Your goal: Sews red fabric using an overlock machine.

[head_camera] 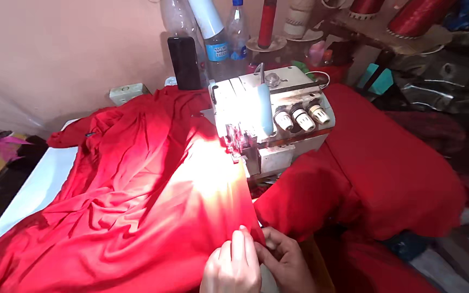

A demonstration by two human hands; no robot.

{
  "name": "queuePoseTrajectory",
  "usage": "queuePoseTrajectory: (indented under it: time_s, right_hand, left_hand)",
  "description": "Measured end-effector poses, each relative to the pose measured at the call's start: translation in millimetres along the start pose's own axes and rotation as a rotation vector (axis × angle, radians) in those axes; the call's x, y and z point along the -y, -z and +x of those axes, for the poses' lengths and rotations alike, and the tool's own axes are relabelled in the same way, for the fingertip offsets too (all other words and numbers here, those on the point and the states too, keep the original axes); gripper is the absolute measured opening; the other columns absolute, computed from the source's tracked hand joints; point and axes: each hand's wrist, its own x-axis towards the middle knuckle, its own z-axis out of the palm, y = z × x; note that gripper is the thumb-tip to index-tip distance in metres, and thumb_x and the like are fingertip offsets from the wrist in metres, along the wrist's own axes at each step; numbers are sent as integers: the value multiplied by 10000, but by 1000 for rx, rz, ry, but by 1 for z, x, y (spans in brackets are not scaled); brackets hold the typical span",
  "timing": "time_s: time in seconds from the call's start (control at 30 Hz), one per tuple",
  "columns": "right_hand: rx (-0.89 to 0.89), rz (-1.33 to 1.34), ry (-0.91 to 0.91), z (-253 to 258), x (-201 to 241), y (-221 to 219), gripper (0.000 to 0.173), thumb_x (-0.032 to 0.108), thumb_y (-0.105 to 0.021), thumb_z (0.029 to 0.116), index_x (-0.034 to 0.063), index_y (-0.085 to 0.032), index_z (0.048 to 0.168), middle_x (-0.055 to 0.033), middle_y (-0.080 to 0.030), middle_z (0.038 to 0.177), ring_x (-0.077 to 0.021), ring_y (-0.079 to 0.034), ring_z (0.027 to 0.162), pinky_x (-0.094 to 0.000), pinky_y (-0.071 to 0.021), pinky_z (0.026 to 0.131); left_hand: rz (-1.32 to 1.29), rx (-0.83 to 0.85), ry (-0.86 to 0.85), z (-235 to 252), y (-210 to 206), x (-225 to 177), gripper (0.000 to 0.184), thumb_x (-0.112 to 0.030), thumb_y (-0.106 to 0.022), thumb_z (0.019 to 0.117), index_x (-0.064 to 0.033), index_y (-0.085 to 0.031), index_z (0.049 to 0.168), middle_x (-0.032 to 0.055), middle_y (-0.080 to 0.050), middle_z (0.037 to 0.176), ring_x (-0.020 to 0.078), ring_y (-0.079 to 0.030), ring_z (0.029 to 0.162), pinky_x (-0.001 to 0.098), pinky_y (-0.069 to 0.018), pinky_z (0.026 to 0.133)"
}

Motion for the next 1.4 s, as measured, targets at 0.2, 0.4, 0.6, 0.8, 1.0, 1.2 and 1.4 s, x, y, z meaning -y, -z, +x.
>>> queuePoseTrajectory:
  time_s: [0.2, 0.4, 0.6, 0.8, 1.0, 1.2, 1.4]
  right_hand:
    - [-23, 5, 44, 21, 3, -2, 88, -16, -636, 907, 28, -657, 981, 96, -692, 785, 73, -635, 693, -121, -545, 660]
    - [-52, 23, 95, 38, 2, -7, 138, -42, -611, 876, -6, -667, 997, 43, -733, 855, 38, -685, 766, -146, -580, 729]
    - [-62, -43, 131, 47, 2, -5, 81, 9, -627, 908, 9, -688, 961, 40, -727, 813, 41, -674, 721, -136, -574, 691]
    - [-33, -316, 272, 39, 6, 5, 218, 131, -608, 978, -22, -756, 930, -7, -739, 906, 67, -657, 867, -102, -533, 812]
    - [7, -220, 237, 29, 10, 12, 134, 90, -655, 941, 0, -748, 907, 30, -722, 837, 79, -641, 757, -95, -538, 706]
    - [73, -102, 48, 19, 20, 17, 147, 51, -587, 976, 3, -721, 944, 75, -678, 748, 49, -603, 613, -128, -532, 596]
    - [114, -16, 10, 21, 23, 20, 172, 22, -547, 986, 29, -710, 932, 90, -691, 754, 24, -650, 641, -163, -574, 631]
  left_hand:
    - [-16, -34, 55, 17, -8, -1, 200, -75, -597, 889, 57, -747, 890, 101, -629, 643, 168, -545, 443, 258, -396, 414]
    - [-75, -49, 114, 32, -14, 0, 223, -83, -601, 839, 69, -750, 906, 109, -655, 665, 181, -567, 451, 269, -407, 409]
    - [-192, -38, 209, 33, -17, -1, 264, -82, -595, 839, 94, -738, 974, 153, -687, 732, 226, -624, 489, 316, -469, 425]
    - [-194, -166, 152, -6, -11, 8, 158, -88, -659, 848, -38, -788, 925, 111, -709, 830, 229, -665, 715, 303, -522, 633]
    - [-329, -459, 68, -21, -31, 18, 170, -241, -649, 981, -136, -712, 863, 3, -656, 779, 163, -581, 947, 326, -345, 925]
    - [-421, -346, 32, -29, -34, 14, 139, -177, -581, 996, -169, -718, 1016, -1, -677, 941, 178, -549, 1066, 344, -327, 952]
    - [-445, -382, 32, -27, -37, 10, 122, -201, -604, 994, -159, -706, 944, -8, -653, 840, 160, -558, 1025, 341, -311, 968]
